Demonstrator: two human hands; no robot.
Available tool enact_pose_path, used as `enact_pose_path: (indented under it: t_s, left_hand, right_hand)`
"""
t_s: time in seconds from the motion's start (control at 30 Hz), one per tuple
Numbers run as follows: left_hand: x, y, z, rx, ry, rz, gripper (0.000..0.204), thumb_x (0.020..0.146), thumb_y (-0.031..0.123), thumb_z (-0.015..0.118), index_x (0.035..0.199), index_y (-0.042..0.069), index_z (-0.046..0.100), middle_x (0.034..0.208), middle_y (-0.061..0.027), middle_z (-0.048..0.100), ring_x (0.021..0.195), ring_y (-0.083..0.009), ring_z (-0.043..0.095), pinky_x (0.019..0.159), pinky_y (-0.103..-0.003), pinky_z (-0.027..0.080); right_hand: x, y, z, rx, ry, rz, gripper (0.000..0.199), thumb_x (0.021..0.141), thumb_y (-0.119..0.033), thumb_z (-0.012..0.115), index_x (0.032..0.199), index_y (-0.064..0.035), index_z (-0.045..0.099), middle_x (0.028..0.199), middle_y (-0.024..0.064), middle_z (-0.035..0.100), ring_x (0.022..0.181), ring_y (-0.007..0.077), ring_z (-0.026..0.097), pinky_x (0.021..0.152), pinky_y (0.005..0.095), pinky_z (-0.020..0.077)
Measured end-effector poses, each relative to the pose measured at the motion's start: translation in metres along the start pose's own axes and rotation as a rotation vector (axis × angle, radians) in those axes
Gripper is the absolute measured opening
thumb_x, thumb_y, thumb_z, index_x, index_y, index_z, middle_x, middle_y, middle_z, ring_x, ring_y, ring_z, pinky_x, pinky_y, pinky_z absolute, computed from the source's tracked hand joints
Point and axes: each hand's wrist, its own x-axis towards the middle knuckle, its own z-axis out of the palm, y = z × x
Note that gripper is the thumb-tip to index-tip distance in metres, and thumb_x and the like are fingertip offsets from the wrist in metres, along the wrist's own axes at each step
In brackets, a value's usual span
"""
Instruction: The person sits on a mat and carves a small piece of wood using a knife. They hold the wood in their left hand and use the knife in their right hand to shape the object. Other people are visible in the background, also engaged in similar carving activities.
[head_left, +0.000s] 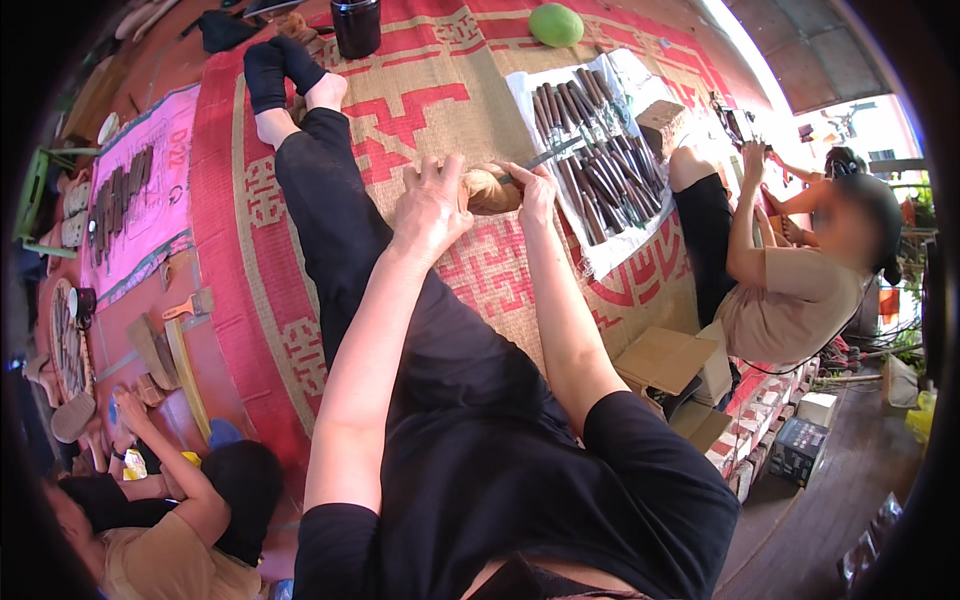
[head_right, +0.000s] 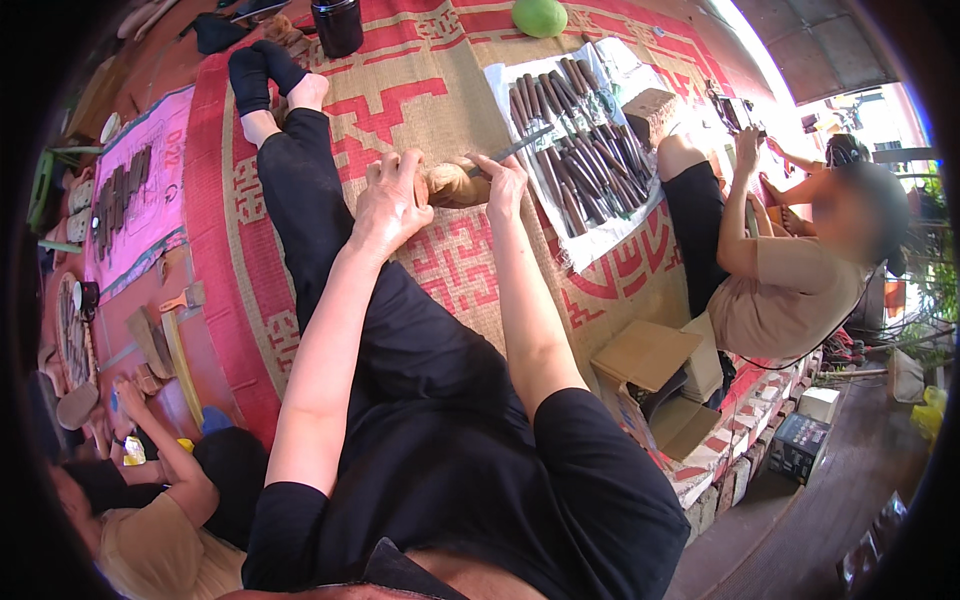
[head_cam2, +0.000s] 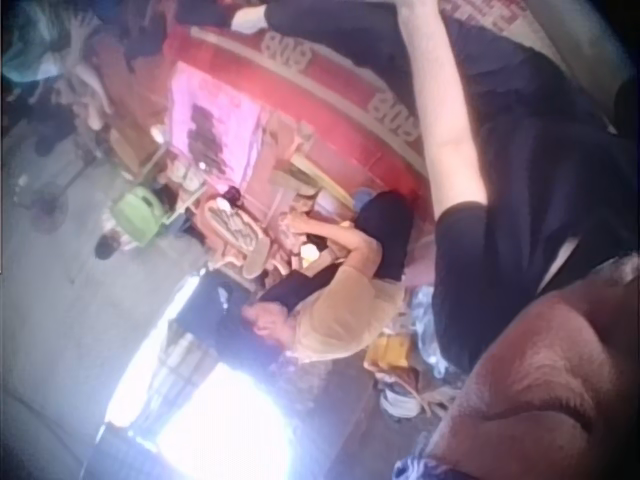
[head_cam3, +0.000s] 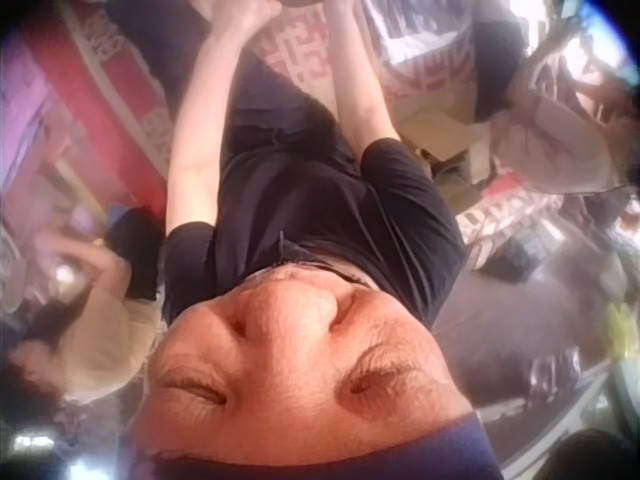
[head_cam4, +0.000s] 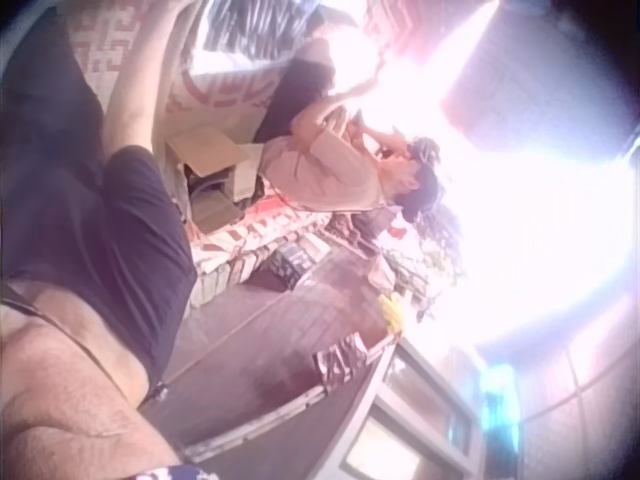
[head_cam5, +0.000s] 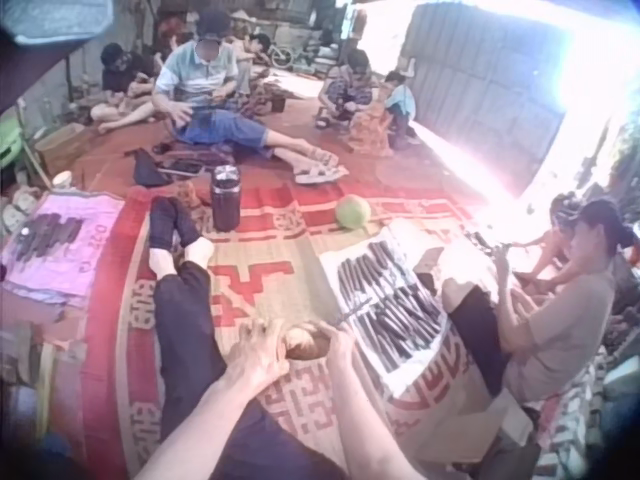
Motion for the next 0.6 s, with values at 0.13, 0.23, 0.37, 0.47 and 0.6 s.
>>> enact_pose_path:
  t_s: [0.13,0.23,0.37,0.47,0.6]
  left_hand:
    - [0.003,0.000,-0.002,0.005,-0.024,-0.057,0.065,0.064,0.011,0.071,0.122,0.013,0.040,0.113,-0.0178,0.049,0.105,-0.0417,0.051,0.082,-0.050,0.053]
    - [0.002,-0.001,0.001,0.035,-0.012,-0.027,0.067,0.064,0.011,0.072,0.122,0.014,0.040,0.113,-0.0175,0.048,0.106,-0.0414,0.051,0.083,-0.049,0.053]
    - [0.000,-0.001,-0.001,0.003,-0.025,-0.008,0.067,0.063,0.010,0.072,0.122,0.014,0.040,0.114,-0.0173,0.049,0.107,-0.0411,0.050,0.083,-0.049,0.053]
    - [0.003,-0.002,-0.005,0.009,-0.047,-0.048,0.067,0.064,0.010,0.072,0.123,0.014,0.040,0.114,-0.0167,0.048,0.108,-0.0404,0.049,0.084,-0.048,0.053]
    - [0.001,0.000,-0.001,0.025,-0.047,-0.028,0.066,0.065,0.010,0.072,0.123,0.014,0.040,0.113,-0.0165,0.048,0.108,-0.0399,0.050,0.084,-0.048,0.053]
  right_hand:
    - [0.004,0.008,0.007,0.017,0.122,-0.053,0.007,0.079,0.004,0.065,0.085,0.0034,0.062,0.082,0.0132,0.068,0.072,0.0201,0.066,0.072,0.0294,0.0513]
    - [0.017,0.008,-0.007,0.064,0.268,-0.003,0.009,0.082,0.001,0.064,0.083,-0.0005,0.055,0.078,0.0144,0.066,0.067,0.0221,0.067,0.061,0.0301,0.0545]
    - [0.011,-0.001,-0.007,0.049,0.219,-0.001,0.011,0.083,-0.001,0.064,0.086,-0.0024,0.054,0.078,0.0133,0.065,0.063,0.0219,0.066,0.054,0.0297,0.0543]
    - [0.011,0.007,0.001,-0.011,0.049,-0.045,0.007,0.080,0.001,0.066,0.086,0.0005,0.061,0.079,0.0099,0.067,0.069,0.0191,0.065,0.067,0.0301,0.0526]
    - [0.009,0.007,0.002,0.011,0.066,-0.036,0.007,0.081,0.002,0.063,0.085,0.0005,0.058,0.077,0.0143,0.066,0.066,0.0222,0.066,0.065,0.0315,0.0534]
